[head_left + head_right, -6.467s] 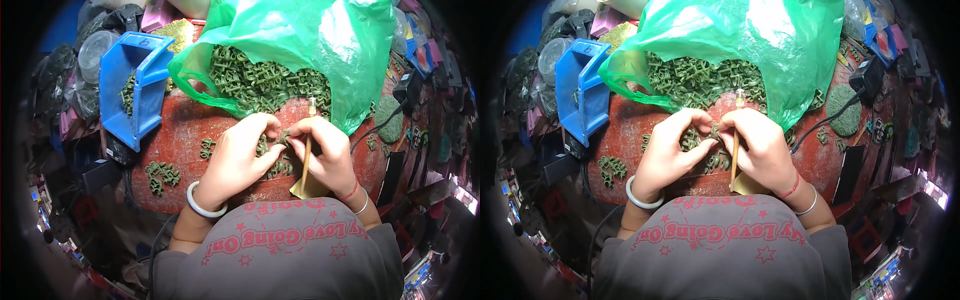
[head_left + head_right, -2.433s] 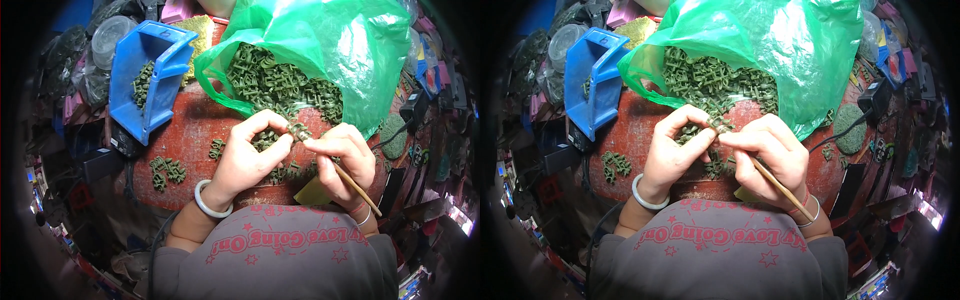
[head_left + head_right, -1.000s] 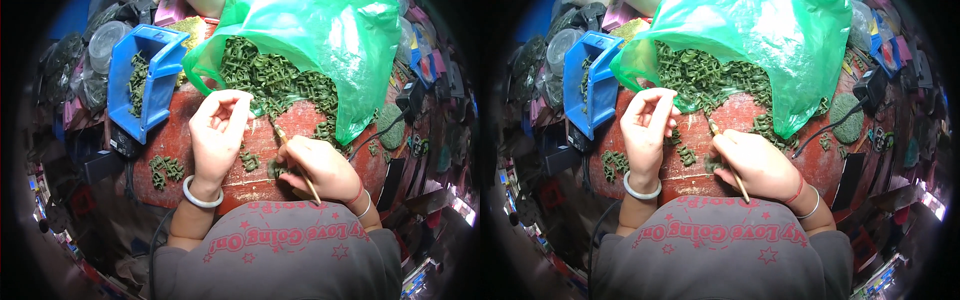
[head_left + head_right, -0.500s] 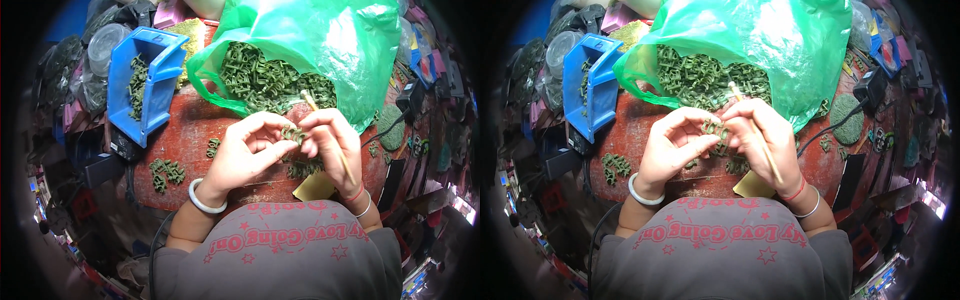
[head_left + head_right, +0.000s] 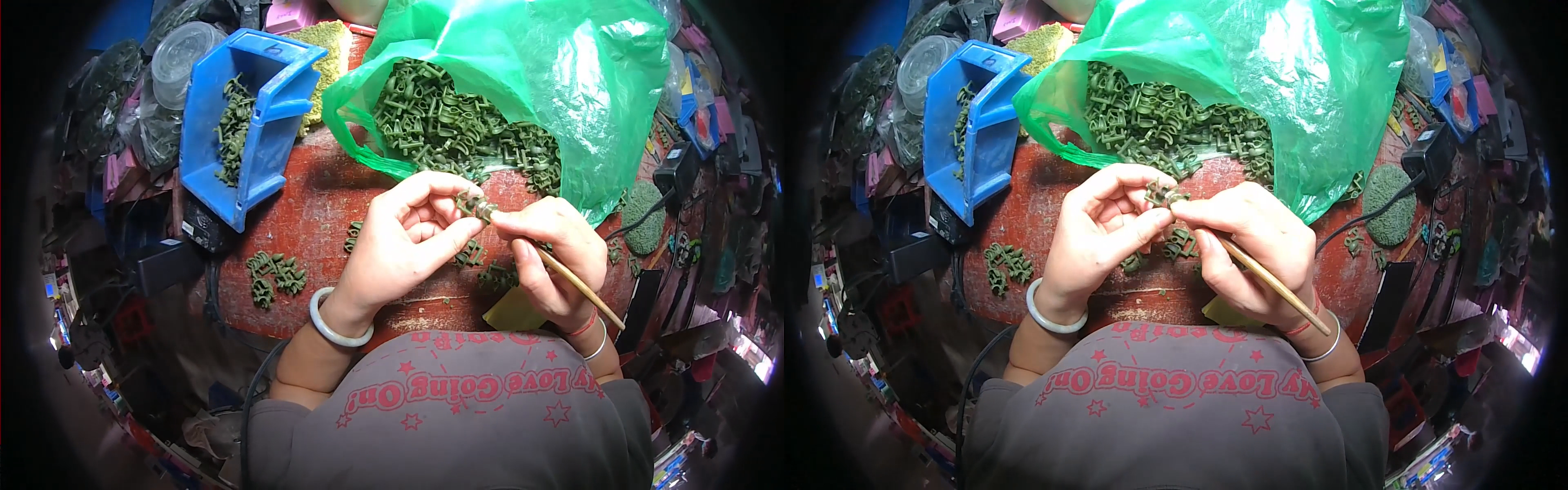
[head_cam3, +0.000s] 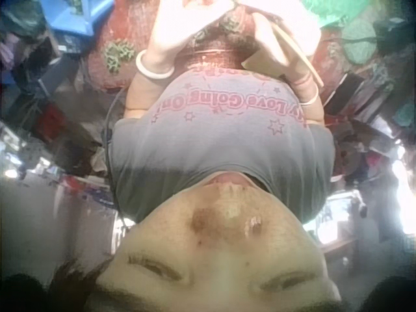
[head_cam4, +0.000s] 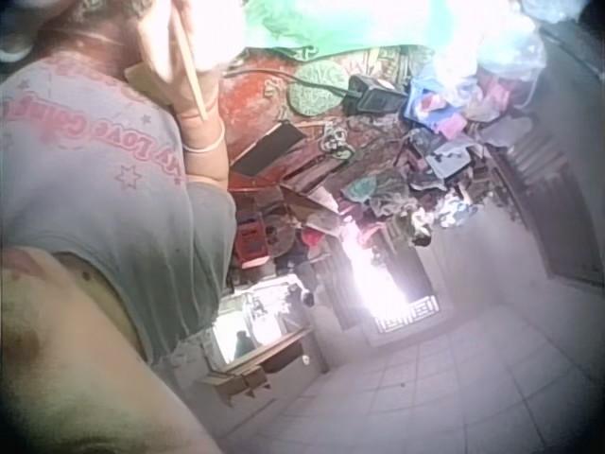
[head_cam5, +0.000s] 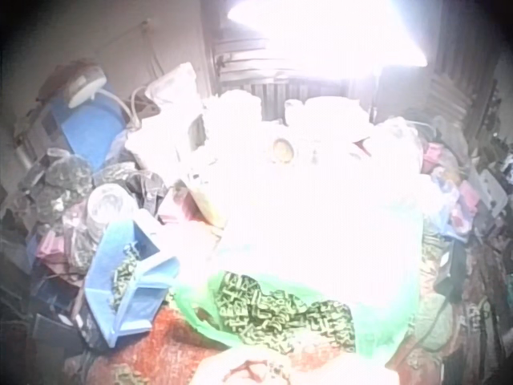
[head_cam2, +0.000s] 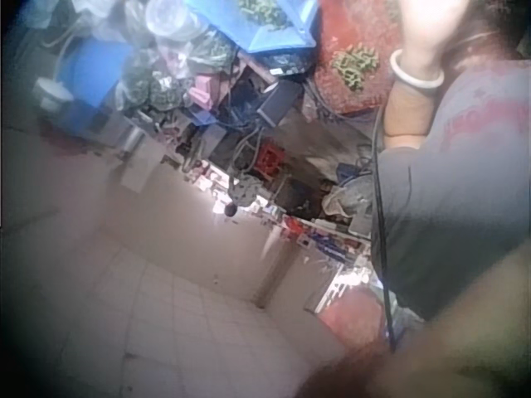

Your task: The person picks up and assembles small green plastic parts by hand on a wooden table, using a thin wooden tool to push and position the pieces together.

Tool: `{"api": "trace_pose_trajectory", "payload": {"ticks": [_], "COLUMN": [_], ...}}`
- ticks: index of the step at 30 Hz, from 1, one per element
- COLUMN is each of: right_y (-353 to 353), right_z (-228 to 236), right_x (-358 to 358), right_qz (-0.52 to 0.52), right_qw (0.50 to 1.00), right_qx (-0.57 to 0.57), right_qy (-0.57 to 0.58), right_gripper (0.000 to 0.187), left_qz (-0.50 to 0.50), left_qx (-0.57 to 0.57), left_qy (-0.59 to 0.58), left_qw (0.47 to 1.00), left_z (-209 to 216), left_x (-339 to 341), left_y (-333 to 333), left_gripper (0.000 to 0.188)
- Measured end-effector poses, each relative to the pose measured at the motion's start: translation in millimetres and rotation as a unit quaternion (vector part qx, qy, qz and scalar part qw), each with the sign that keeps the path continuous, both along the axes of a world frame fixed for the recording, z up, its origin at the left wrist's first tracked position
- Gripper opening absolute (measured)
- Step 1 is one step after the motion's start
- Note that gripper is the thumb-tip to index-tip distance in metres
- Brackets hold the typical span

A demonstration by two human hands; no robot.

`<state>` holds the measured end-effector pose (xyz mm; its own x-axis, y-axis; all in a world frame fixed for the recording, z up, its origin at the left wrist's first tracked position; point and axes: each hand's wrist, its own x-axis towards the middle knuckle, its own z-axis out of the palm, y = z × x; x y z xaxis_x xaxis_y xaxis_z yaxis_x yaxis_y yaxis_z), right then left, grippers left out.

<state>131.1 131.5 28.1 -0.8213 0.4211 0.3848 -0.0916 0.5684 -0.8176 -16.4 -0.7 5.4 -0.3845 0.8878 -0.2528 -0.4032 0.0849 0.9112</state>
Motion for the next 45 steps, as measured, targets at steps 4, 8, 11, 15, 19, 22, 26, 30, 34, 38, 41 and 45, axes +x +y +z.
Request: {"api": "trace_pose_trajectory", "payload": {"ticks": [4, 8, 11, 15, 19, 22, 26, 30, 34, 38, 41, 45], "right_y": [4.8, 0.7, 4.4, -8.5, -4.8, -8.2, -5.5, -6.3, -3.5, -4.3, -5.8, 1.8], "right_z": [-0.2, 0.9, -8.5, -15.9, -15.3, -14.1, -14.1, -19.8, -12.4, -7.0, -11.8, -6.7], "right_x": [4.5, 7.6, -0.7, -0.6, 1.3, -0.4, 3.7, 8.0, 7.4, 6.6, 9.6, 7.6], "right_qz": [0.021, -0.083, 0.041, 0.108, 0.122, 0.103, 0.142, 0.14, 0.124, 0.157, 0.157, 0.137], "right_qw": [0.998, 0.955, 0.988, 0.975, 0.963, 0.974, 0.969, 0.962, 0.96, 0.958, 0.956, 0.964], "right_qx": [-0.059, -0.273, 0.042, 0.054, -0.03, 0.005, 0.042, 0.036, 0.071, 0.055, 0.051, -0.007], "right_qy": [-0.017, -0.076, -0.142, -0.188, -0.237, -0.201, -0.2, -0.231, -0.242, -0.233, -0.244, -0.228], "right_gripper": [0.023, 0.02, 0.019, 0.038, 0.035, 0.033, 0.027, 0.024, 0.021, 0.026, 0.031, 0.031], "left_qz": [0.002, 0.056, 0.083, 0.066, 0.048, 0.046, 0.053, 0.079, 0.082, 0.087, 0.078, 0.052], "left_qx": [0.004, 0.045, 0.063, 0.05, 0.044, 0.028, 0.022, 0.02, 0.014, 0.012, 0.009, 0.01], "left_qy": [0.01, -0.028, -0.168, -0.206, -0.164, -0.129, -0.098, -0.09, -0.073, -0.078, -0.066, 0.004], "left_qw": [1.0, 0.997, 0.98, 0.975, 0.984, 0.99, 0.993, 0.993, 0.994, 0.993, 0.995, 0.999], "left_z": [-0.4, -1.4, 5.3, -4.7, -4.4, -3.5, -3.6, -2.9, -0.5, -1.0, -1.7, 0.4], "left_x": [1.2, -7.5, -12.4, -18.4, -16.2, -15.3, -15.0, -12.0, -11.7, -12.5, -14.0, -11.9], "left_y": [1.1, 1.8, 4.0, -1.9, -2.3, -1.6, -1.8, 1.9, 0.7, -0.5, 0.0, 1.2], "left_gripper": [0.028, 0.029, 0.023, 0.013, 0.013, 0.011, 0.009, 0.012, 0.012, 0.011, 0.011, 0.012]}}
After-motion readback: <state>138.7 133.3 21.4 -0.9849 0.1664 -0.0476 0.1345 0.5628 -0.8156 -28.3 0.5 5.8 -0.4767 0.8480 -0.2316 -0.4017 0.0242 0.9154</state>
